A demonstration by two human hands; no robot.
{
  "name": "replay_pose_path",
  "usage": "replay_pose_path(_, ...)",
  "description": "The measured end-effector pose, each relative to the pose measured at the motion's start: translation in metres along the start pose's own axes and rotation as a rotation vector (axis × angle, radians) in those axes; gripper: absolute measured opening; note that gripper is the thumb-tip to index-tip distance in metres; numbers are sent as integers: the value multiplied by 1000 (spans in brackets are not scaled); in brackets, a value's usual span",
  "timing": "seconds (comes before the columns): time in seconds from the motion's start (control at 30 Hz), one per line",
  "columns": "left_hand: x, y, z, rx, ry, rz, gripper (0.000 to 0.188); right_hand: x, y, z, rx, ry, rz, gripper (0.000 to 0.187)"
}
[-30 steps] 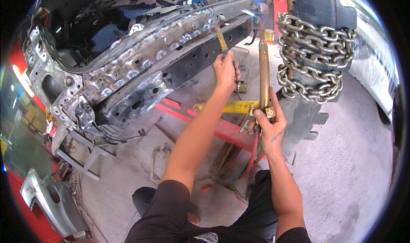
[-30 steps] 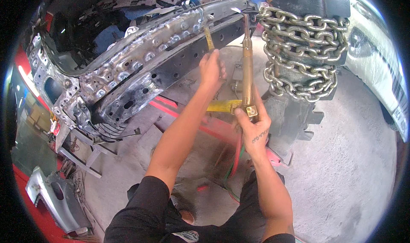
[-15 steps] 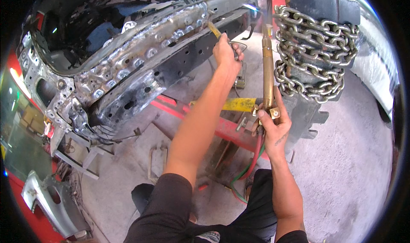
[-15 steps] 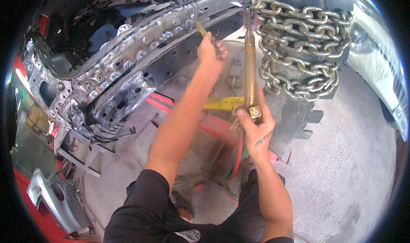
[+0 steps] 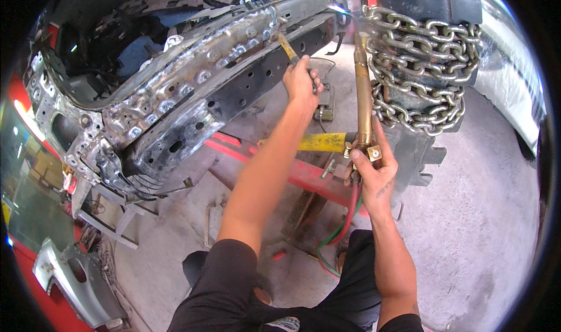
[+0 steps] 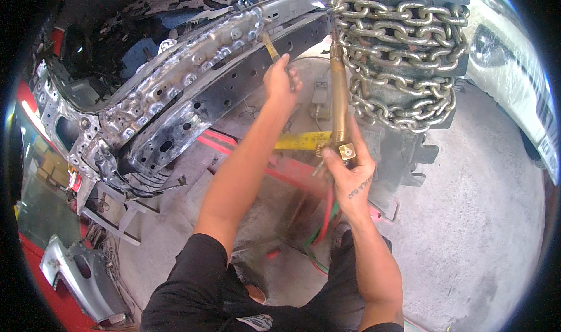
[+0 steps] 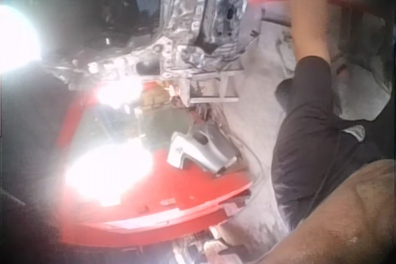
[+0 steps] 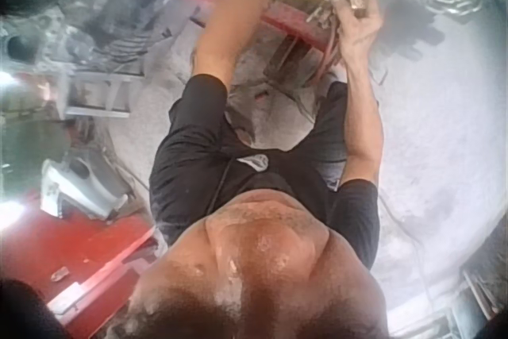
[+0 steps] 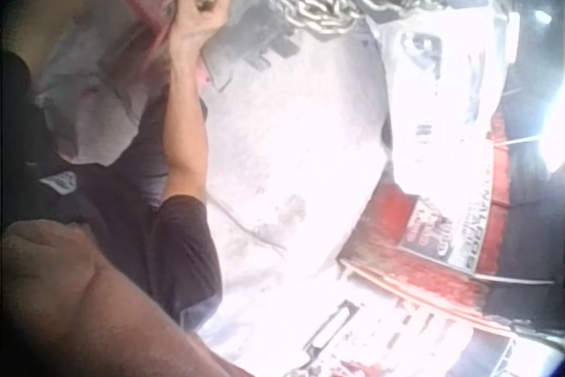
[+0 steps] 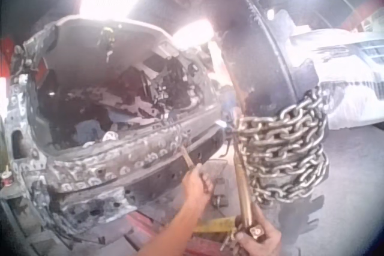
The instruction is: The person uses a welding torch to weld the front frame of a car. They hold a welding rod in one hand and the torch in the other, applying heat and filler to the metal seams. The person moves along the frame, welding different sections and occasionally adjusting their position.
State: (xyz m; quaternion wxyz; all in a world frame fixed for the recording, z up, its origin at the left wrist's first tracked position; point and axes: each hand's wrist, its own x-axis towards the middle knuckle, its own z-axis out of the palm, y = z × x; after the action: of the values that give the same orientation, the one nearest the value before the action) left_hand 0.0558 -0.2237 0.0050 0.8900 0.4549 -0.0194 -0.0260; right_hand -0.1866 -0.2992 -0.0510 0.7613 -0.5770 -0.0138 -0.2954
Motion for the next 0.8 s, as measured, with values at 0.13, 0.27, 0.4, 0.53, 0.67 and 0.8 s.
replay_pose_path(0.13, 6, -18, -8, -12, -16, 103, 27, 0, -3, 11, 56, -27, 29, 71)
replay_pose_path(0.27, 22, -36, -11, -8, -46, 220, 31, 2, 5, 14, -1, -37, -13, 71)
replay_pose_path(0.4, 15, -35, 0, -79, -3, 153, 28, 2, 0, 13, 33, -39, 48, 71)
replay_pose_path(0.53, 5, -28, 8, -135, 4, 55, 25, 7, 5, 7, -42, -20, -8, 71)
replay_pose_path(0.67, 3, -21, 8, -153, 13, 75, 24, 7, -3, 15, -15, -45, 50, 71)
replay_pose_path(0.8, 4, -3, 20, -276, 39, 27, 26, 5, 0, 15, 10, -41, 39, 71)
